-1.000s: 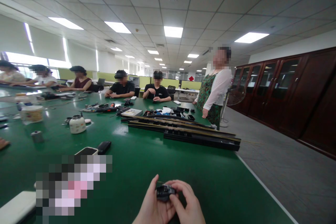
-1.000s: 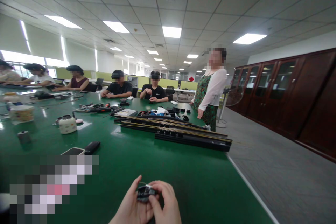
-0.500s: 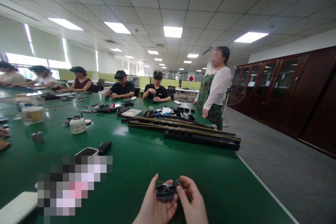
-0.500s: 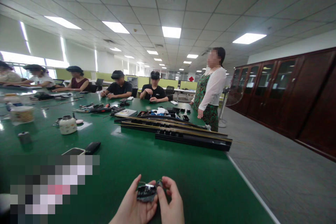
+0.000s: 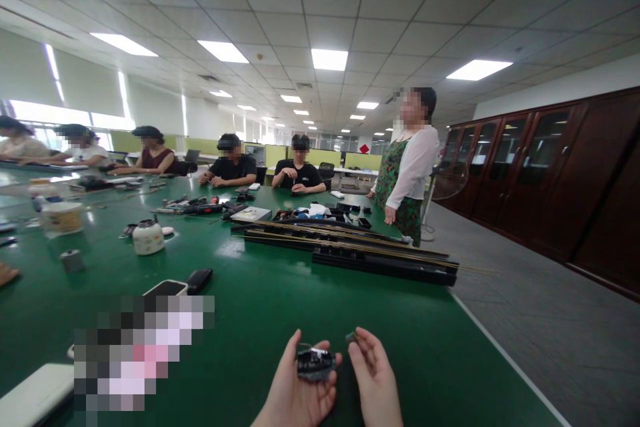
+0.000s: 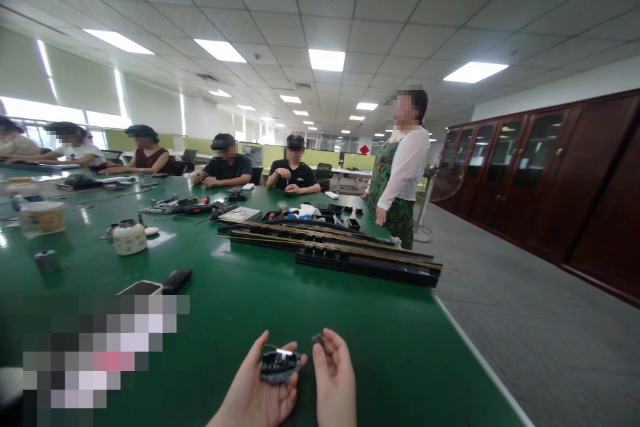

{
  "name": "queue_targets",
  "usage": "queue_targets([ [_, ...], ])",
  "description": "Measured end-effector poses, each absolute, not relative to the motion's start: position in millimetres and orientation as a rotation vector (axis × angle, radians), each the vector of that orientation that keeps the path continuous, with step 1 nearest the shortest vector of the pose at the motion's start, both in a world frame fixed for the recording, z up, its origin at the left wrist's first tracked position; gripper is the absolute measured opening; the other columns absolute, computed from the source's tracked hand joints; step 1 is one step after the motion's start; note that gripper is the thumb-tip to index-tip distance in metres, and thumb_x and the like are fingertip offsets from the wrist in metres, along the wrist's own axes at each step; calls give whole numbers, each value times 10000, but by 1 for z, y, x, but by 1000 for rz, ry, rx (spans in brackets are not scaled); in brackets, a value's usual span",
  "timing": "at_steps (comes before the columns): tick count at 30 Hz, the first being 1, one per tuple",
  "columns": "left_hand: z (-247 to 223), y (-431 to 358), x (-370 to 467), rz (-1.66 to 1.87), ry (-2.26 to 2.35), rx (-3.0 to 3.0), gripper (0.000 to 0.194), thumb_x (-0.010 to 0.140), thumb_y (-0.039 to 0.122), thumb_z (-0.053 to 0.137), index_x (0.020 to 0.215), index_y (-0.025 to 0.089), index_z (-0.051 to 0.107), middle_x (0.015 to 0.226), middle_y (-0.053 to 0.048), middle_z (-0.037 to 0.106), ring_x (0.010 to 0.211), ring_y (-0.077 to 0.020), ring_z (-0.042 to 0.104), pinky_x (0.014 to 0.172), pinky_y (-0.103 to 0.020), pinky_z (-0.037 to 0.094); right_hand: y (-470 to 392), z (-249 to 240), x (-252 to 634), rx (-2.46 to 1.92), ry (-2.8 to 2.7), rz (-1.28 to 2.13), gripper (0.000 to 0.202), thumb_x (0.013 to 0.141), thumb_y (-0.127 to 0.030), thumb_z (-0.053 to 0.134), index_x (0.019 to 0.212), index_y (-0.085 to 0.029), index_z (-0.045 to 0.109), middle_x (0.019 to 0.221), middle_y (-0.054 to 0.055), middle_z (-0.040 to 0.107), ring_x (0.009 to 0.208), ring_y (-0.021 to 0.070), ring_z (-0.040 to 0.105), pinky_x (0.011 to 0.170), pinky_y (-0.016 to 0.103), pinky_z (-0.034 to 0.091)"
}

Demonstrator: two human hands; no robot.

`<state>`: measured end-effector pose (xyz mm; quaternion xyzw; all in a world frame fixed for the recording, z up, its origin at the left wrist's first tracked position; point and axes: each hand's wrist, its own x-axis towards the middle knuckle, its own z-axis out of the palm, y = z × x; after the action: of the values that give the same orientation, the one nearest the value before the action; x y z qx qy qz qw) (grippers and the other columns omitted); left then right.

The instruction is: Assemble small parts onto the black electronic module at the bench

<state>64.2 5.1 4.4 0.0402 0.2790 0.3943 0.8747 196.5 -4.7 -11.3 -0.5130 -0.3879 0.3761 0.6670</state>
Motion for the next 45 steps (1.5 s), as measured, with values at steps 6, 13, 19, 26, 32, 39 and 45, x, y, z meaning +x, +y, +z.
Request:
queue_targets([
  [6,5,6,63,799,563,70,345,677,476,569,848,177,583,770,-114,684,548,-180,615,555,-277,451,-2,-15,199,-1141,-830,865,425,615,-422,672,942,-175,561,935,86,676,925,240,622,787,334,505],
  [13,9,4,64,823,595,60,348,677,481,567,855,182,576,762,-115,679,530,-173,604,537,-269,446,-1,-16,201,-1156,-722,931,481,574,-471,687,940,-186,560,906,78,683,848,232,641,674,307,524],
  [19,9,4,65,829,600,62,371,659,479,588,878,182,559,775,-113,673,535,-172,602,540,-270,446,0,-18,203,-1154,-676,996,528,587,-494,672,992,-181,541,917,74,680,785,207,643,641,287,512],
  [26,9,3,65,837,596,72,393,653,487,592,900,186,541,781,-113,671,542,-172,603,541,-267,449,-2,-17,202,-1143,-663,1015,485,638,-491,633,1012,-200,534,930,60,675,794,193,635,631,269,507],
  [32,11,2,65,847,594,68,399,657,493,585,903,184,529,778,-117,667,538,-173,601,538,-267,452,-6,-9,199,-1113,-578,1078,521,577,-497,683,981,-191,560,925,53,665,779,176,619,621,248,491],
  [39,12,1,67,867,606,76,389,679,498,557,921,197,509,786,-129,660,580,-193,615,538,-263,452,-7,-5,197,-1084,-501,1132,539,515,-484,730,942,-186,590,915,39,653,751,149,599,607,220,471],
  [45,11,1,67,883,626,89,383,668,495,571,906,201,512,780,-124,659,574,-188,612,544,-263,453,-8,-3,196,-1065,-468,1176,526,496,-448,754,926,-187,602,869,24,668,724,131,596,589,200,466],
])
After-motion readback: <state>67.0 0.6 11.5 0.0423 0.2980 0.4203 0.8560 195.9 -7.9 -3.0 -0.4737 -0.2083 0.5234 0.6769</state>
